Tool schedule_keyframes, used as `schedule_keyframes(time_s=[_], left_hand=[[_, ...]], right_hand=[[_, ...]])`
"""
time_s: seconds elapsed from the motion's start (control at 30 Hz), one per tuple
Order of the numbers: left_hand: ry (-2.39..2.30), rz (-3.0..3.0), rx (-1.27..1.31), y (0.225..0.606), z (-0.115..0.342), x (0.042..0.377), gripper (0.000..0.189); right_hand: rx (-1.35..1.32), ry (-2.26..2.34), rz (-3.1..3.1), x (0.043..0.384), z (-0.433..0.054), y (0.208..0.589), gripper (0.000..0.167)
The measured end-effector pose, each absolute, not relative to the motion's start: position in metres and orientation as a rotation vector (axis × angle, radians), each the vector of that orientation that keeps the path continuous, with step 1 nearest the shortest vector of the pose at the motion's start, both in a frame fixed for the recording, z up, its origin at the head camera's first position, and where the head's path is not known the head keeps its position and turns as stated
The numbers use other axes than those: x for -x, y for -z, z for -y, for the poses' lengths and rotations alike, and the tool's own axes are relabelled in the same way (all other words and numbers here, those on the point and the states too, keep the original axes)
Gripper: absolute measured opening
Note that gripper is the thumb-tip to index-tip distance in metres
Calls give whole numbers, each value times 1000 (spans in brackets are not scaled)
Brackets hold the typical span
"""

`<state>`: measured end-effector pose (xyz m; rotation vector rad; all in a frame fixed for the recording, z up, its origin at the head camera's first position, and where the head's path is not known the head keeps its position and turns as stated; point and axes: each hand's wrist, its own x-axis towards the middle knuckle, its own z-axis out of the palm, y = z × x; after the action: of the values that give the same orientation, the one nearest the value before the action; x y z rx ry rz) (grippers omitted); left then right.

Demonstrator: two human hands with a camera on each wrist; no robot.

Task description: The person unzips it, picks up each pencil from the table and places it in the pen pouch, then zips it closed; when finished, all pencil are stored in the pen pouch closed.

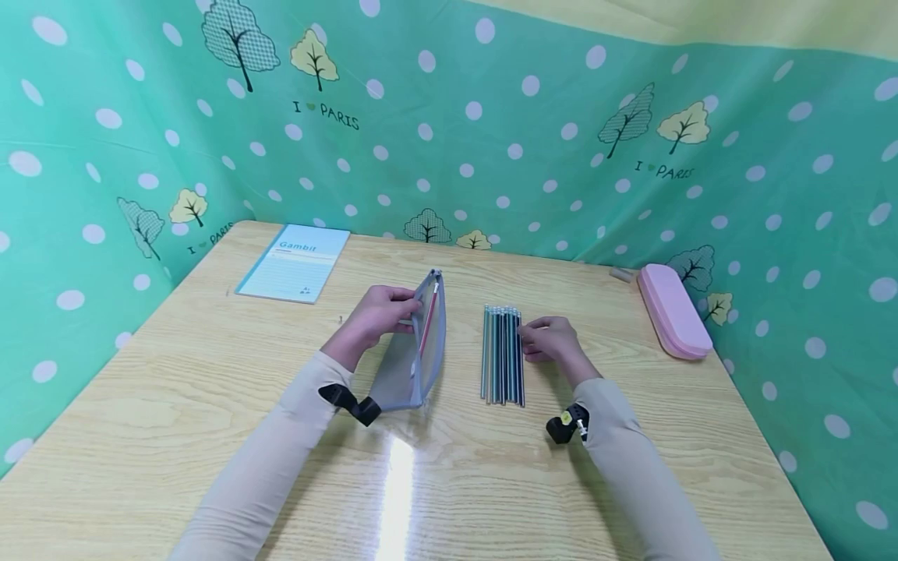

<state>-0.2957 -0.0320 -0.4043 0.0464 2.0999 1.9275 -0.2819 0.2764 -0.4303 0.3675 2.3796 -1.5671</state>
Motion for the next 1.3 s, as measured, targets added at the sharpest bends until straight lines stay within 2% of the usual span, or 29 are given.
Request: schedule_keyframes(time_s=[0.4,0.73,1.0,1.3], left_hand=[[-1937,-2091,-45,404,33,296,39],[-1934,-2087,-43,404,33,295,38],[-1933,-2079,-39,404,34,297,39],[-1924,-2107,-29,402,37,297,38]], right_hand=[[-397,1341,-2593,287,-269,437,38],[-331,1230,-2700,285,-267,433,39],[-247,1001,-2820,285,-265,431,45],[-345,1339,-2556,284,-275,430,50]])
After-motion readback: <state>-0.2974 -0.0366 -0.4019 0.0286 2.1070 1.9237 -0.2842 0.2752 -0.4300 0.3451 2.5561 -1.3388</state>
